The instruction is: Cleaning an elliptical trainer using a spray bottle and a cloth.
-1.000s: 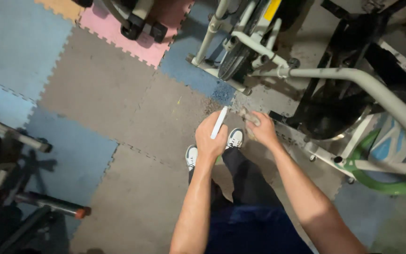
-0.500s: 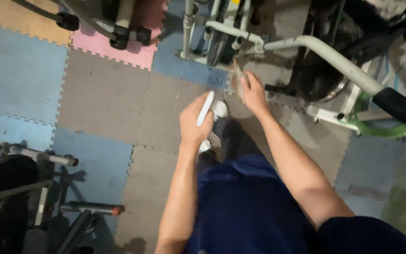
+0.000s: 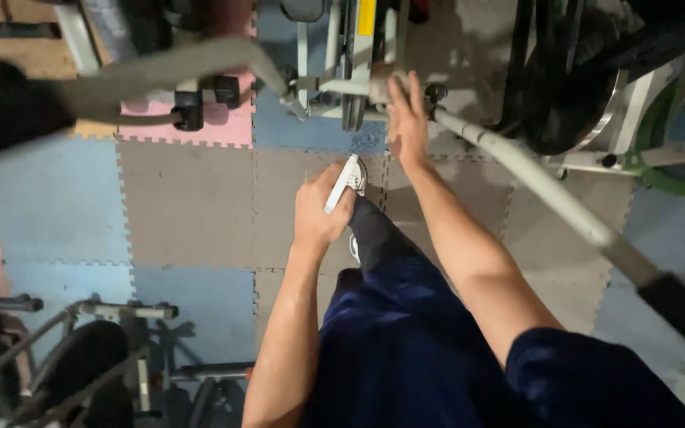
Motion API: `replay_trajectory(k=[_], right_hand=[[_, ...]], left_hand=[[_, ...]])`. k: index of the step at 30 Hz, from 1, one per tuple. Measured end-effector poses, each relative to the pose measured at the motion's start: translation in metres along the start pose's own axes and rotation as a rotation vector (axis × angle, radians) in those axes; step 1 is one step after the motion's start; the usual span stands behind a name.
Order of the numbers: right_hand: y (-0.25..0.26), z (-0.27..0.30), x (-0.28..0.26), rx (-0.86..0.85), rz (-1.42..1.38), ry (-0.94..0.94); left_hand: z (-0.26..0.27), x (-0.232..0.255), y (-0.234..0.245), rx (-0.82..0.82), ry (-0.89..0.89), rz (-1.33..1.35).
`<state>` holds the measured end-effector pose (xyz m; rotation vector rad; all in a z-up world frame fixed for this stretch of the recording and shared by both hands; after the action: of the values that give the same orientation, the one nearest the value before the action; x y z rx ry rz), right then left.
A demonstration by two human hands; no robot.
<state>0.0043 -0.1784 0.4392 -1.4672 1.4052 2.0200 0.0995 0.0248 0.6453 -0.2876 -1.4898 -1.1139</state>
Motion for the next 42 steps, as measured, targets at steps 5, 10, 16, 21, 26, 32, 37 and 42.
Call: replay_trajectory(k=[5,10,16,21,26,32,37,42], right_hand=[[-0.039,-0.024,0.022,-0.092,0.352,0.066],[-0.093,-0.025,0.014,0.199,0.528,0.214],[-0.12,-0.041,-0.008,0.106,0.503,-0.081],[-0.074,-0.052,0.02,-0.048,0.529,0.204],[-0.05,-0.052,0.019,0.043,0.457,-0.076],[-0.157,-0.04,0.066,0.496,0.241,-0.127],[-0.197,-0.045,0.027,0.286,0.458,-0.006],[-0.164,-0.049,-0.021,0.067,-0.133,0.116]], left_hand=[[-0.039,-0.014,0.0,-0.094,0.067,-0.098],[-0.058,-0.015,0.013,-0.059,-0.013,0.049],[-0.078,-0.019,0.021,-0.08,0.091,0.063],[-0.093,-0.023,0.024,-0.097,0.049,0.043],[-0.102,-0.019,0.035,-0.172,0.077,0.04],[-0.101,-0.031,0.064,-0.246,-0.083,0.011],[-0.103,-0.044,0.087,-0.33,-0.05,-0.116],[-0.107,-0.051,0.11,-0.375,-0.132,-0.133]])
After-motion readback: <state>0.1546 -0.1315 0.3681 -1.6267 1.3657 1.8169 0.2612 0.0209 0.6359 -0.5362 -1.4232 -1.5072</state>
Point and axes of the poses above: each hand's wrist, its own z-axis away from the middle knuckle, its own y-axis out of the back of the hand, x = y × z, the point moved 1 cm from there along -z, towards the middle knuckle
